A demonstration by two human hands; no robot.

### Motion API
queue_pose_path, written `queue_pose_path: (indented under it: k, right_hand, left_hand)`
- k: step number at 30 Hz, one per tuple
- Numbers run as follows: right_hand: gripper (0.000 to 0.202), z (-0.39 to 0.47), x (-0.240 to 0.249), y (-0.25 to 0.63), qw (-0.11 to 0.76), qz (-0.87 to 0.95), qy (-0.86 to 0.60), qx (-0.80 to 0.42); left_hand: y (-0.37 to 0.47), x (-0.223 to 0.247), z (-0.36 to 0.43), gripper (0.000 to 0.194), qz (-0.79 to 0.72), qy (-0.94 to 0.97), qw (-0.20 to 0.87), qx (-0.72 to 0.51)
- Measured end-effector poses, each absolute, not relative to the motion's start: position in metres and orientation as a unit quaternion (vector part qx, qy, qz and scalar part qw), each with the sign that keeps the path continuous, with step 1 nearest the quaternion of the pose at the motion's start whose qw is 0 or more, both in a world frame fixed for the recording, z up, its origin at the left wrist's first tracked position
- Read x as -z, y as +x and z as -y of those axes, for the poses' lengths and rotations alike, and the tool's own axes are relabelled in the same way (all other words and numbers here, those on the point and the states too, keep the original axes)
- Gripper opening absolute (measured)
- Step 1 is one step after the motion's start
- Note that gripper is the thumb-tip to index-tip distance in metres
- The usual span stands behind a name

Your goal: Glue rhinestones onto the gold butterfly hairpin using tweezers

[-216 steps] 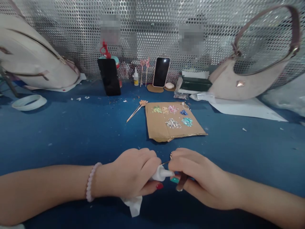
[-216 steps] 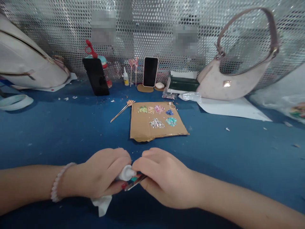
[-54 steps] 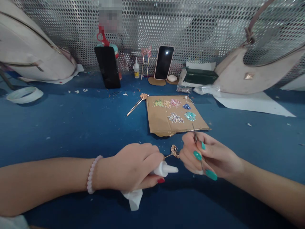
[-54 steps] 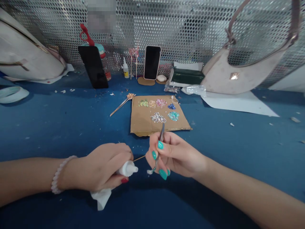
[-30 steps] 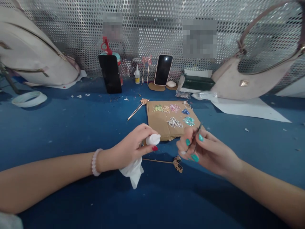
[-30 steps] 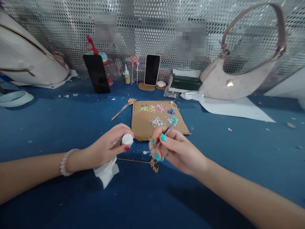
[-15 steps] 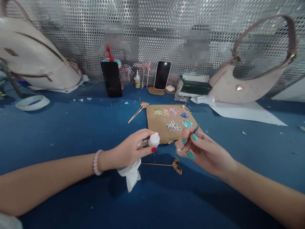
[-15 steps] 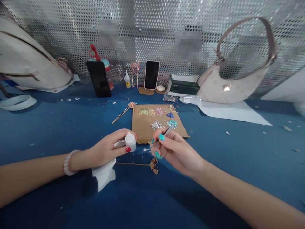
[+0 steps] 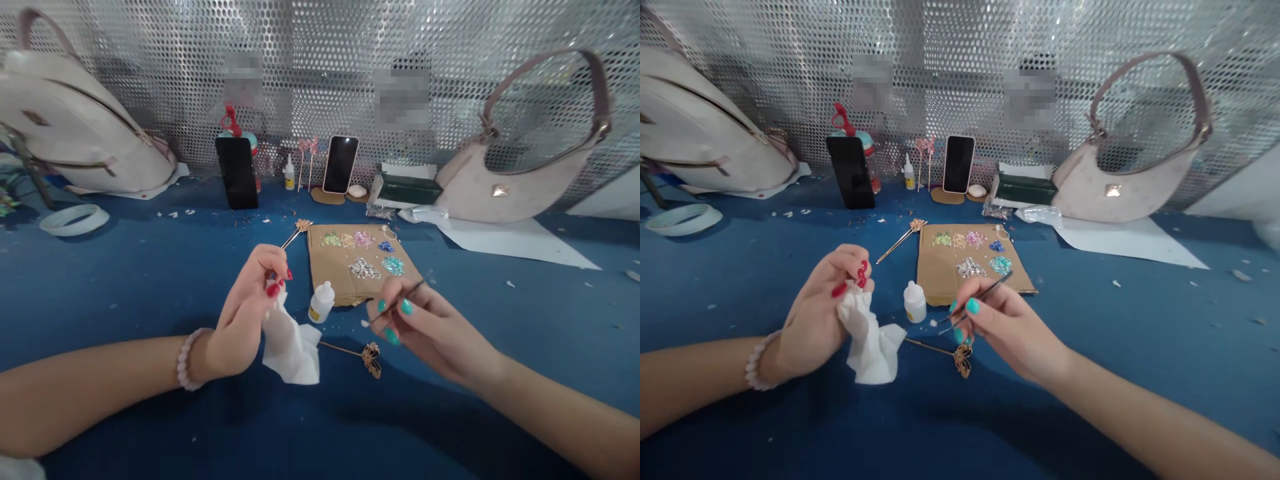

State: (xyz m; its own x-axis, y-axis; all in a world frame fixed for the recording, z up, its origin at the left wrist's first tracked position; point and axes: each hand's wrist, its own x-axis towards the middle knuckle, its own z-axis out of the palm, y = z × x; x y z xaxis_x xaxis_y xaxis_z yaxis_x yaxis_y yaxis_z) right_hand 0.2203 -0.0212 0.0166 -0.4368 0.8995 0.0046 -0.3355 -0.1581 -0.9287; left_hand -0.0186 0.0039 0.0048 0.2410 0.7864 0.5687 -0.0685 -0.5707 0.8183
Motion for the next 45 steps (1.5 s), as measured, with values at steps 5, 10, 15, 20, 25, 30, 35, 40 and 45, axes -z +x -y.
queue_pose_path:
  k: [5,10,15,20,25,30,35,40,45]
  right_hand:
    - [0.009,0.043,-0.028,0.213,0.380,0.645,-0.277,-0.602]
    - [0.007,0.050,-0.033,0.208,0.371,0.666,-0.292,-0.578]
    - [0.008,0.049,-0.033,0.206,0.335,0.716,-0.313,-0.526]
    - [0.009,0.048,-0.032,0.206,0.324,0.753,-0.341,-0.460]
    - [0.011,0.049,-0.031,0.205,0.332,0.738,-0.313,-0.496]
    - [0.013,0.047,-0.036,0.206,0.334,0.768,-0.246,-0.488]
    - [0.013,0.047,-0.040,0.207,0.335,0.769,-0.241,-0.488]
    - [0.013,0.049,-0.040,0.209,0.334,0.788,-0.222,-0.468]
    - [0.019,0.049,-0.035,0.213,0.391,0.762,-0.238,-0.458]
  left_hand:
    - [-0.016,-0.018,0.021,0.034,-0.219,0.696,0.471,-0.495]
    - [-0.011,-0.022,0.029,0.038,-0.216,0.694,0.519,-0.449]
    - [-0.008,-0.026,0.036,0.037,-0.227,0.663,0.565,-0.437]
    - [-0.008,-0.025,0.039,0.032,-0.181,0.577,0.678,-0.417]
    - [-0.008,-0.021,0.033,0.030,-0.155,0.473,0.787,-0.365]
    - [-0.006,-0.019,0.035,0.014,-0.172,0.515,0.765,-0.346]
    - [-0.005,-0.021,0.036,0.020,-0.224,0.544,0.765,-0.261]
    - [-0.005,-0.024,0.032,0.017,-0.290,0.606,0.716,-0.190]
    - [-0.006,-0.019,0.027,0.023,-0.339,0.585,0.708,-0.205]
